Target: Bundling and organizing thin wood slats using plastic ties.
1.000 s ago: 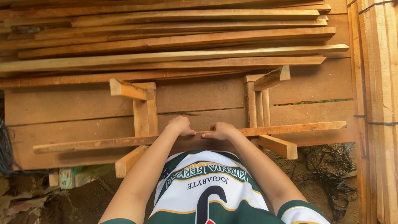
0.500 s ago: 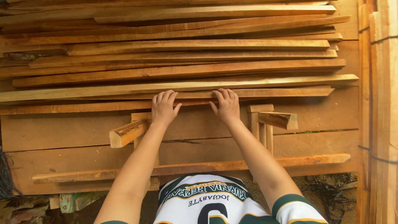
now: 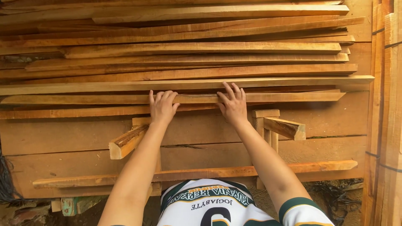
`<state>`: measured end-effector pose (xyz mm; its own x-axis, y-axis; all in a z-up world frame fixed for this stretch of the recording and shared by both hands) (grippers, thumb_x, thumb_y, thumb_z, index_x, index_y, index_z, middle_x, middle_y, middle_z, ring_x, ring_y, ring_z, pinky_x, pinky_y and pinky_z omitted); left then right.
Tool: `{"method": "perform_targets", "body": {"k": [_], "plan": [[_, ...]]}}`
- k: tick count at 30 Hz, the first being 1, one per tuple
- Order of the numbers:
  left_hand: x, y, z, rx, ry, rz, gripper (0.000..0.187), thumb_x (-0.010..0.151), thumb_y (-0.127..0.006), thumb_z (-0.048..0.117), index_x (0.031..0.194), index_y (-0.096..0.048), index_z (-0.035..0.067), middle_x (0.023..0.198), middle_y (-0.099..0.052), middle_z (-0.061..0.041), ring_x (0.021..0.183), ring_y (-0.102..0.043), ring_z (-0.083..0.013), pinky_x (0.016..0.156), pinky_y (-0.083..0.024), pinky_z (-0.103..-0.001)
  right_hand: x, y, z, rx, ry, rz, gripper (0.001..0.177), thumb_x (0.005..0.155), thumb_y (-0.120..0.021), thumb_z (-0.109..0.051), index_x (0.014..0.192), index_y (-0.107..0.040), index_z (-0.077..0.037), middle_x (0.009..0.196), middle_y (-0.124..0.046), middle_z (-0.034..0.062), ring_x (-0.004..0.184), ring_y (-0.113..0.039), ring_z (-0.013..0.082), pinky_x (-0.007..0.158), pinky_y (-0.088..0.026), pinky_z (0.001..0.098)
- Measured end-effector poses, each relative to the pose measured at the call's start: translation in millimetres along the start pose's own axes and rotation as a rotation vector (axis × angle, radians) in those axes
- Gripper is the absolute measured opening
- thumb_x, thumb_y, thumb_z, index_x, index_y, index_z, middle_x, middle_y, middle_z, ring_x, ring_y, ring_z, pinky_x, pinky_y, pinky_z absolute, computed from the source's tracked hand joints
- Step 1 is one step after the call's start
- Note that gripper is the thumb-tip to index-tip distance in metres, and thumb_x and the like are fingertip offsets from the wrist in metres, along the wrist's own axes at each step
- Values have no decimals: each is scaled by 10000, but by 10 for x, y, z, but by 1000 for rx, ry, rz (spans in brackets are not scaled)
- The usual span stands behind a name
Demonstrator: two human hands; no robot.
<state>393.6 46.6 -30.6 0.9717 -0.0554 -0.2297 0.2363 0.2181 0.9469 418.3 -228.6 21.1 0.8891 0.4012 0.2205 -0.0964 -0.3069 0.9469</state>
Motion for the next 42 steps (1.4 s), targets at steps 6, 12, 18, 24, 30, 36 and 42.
{"method": "perform_targets", "body": {"k": [6, 12, 18, 24, 30, 36, 42], "plan": [[191, 552, 87, -30, -31, 183, 403, 972, -719, 449, 1331, -672, 272, 1318, -664, 91, 1284, -533, -189, 1220, -148, -582, 461, 320, 103, 6, 97, 133, 460, 862, -826, -368, 1266, -693, -193, 1204, -660, -1, 1236, -512, 256, 1186, -223, 547], [280, 985, 213, -107, -78, 304, 403, 932, -772, 350, 1313, -680, 258, 1281, -662, 67, 1248, -529, -193, 1184, -185, -540, 823, 640, 123, 1, 180, 177, 537, 821, -842, -374, 1298, -682, -187, 1209, -662, 7, 1203, -528, 257, 1172, -247, 547], [408, 978, 296, -168, -119, 397, 393, 932, -793, 311, 1306, -696, 245, 1295, -650, 67, 1272, -482, -178, 1169, -186, -503, 780, 694, 213, 29, 135, 188, 540, 839, -854, -329, 1325, -682, -168, 1262, -669, 28, 1269, -524, 297, 1194, -175, 612], [299, 1032, 577, -369, 30, 463, 276, 1019, -702, 287, 1270, -686, 172, 1331, -580, -6, 1352, -418, -259, 1181, -198, -542, 547, 342, 103, 104, -20, 257, 331, 917, -721, -155, 1239, -647, -180, 1211, -612, 44, 1222, -487, 281, 1127, -316, 486], [-349, 127, 181, -221, 140, -63, 578, 936, -737, 462, 1413, -586, 171, 1389, -569, -26, 1389, -414, -247, 1225, -127, -557, -149, -245, -341, 72, -94, -374, 640, 851, -770, -442, 1385, -585, -140, 1285, -624, 90, 1261, -531, 311, 1158, -301, 487], [-349, -208, -173, 23, 152, -149, 499, 929, -711, 344, 1404, -589, 250, 1387, -603, 37, 1380, -458, -208, 1243, -83, -568, -84, -329, -234, 21, -21, -394, 498, 844, -760, -368, 1297, -629, -208, 1191, -656, 29, 1134, -611, 238, 1048, -388, 406], [-217, 139, 179, -133, -4, 302, 286, 927, -707, 499, 1129, -716, 297, 1107, -685, 89, 1084, -630, -152, 1145, -339, -469, 61, -153, -122, 106, -45, -51, 222, 940, -713, -407, 926, -744, -187, 853, -724, 22, 857, -707, 232, 830, -514, 389]]}}
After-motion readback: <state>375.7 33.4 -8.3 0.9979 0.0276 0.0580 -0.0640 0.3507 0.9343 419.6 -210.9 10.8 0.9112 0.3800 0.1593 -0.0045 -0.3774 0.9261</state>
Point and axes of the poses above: each hand's wrist, its own x-axis towards the middle knuckle, its own y-axis out of the back of the hand, z = x × y, the point moved 8 cm from there along x, towards the middle knuckle
